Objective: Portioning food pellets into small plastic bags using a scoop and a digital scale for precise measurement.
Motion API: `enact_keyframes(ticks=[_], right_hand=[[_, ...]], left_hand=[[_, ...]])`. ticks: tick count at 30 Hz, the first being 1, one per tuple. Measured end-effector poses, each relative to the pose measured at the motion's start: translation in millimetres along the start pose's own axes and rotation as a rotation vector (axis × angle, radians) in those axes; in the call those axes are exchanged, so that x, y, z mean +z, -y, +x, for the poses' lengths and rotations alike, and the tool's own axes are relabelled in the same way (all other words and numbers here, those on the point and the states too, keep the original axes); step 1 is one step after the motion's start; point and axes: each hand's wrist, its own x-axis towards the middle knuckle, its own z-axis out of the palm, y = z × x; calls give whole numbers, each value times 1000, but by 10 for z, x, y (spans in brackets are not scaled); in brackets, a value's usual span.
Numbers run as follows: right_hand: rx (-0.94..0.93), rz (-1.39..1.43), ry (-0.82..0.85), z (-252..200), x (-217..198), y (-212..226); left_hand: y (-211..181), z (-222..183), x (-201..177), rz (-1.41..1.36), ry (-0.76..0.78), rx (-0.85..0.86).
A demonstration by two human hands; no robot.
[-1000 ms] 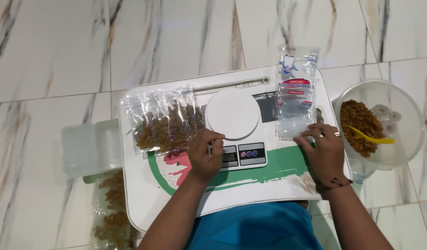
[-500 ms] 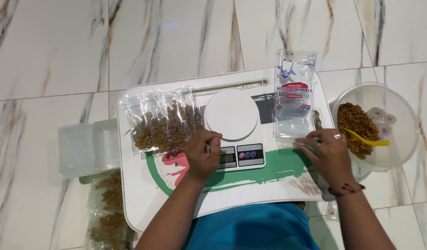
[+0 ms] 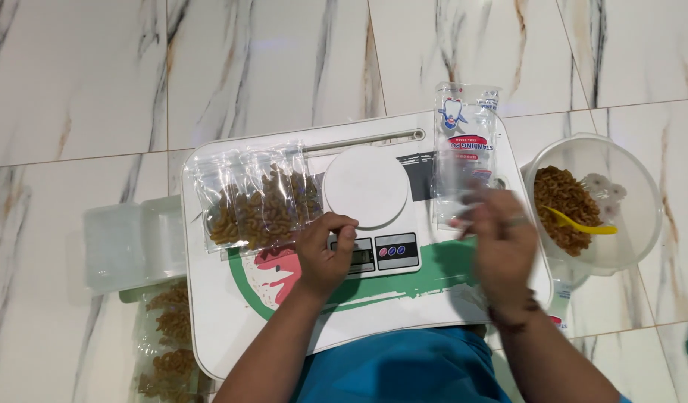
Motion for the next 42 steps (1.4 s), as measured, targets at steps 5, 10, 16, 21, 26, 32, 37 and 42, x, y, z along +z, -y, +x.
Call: enact_keyframes(ticks=[5,10,16,21,26,32,37,42], right_hand=[[-440,-328,235,-74,613,87],[-525,-422,286,-150,835,78],[-609,-490,280,-125,826,68],[-316,-231,350,43,678,108],[183,143,427,408,361,-67],[318,37,481,440,341,-1],[431,10,590,456,374,-47],[365,29,424,411,260,-129]], left_hand=[[-42,-14,38,-265,59,-163],[-61,-18,1,-343,-11,-255],[-51,-21,-2,-461,-38,-234],[-32,-28,6,-447,-85,-348],[84,-45,-57,-456,-24,-301],[161,-60,-64,-489,38,-299],[198,-95,-58,-573,90,-348],[-127,107,-77,-203,-22,-359]])
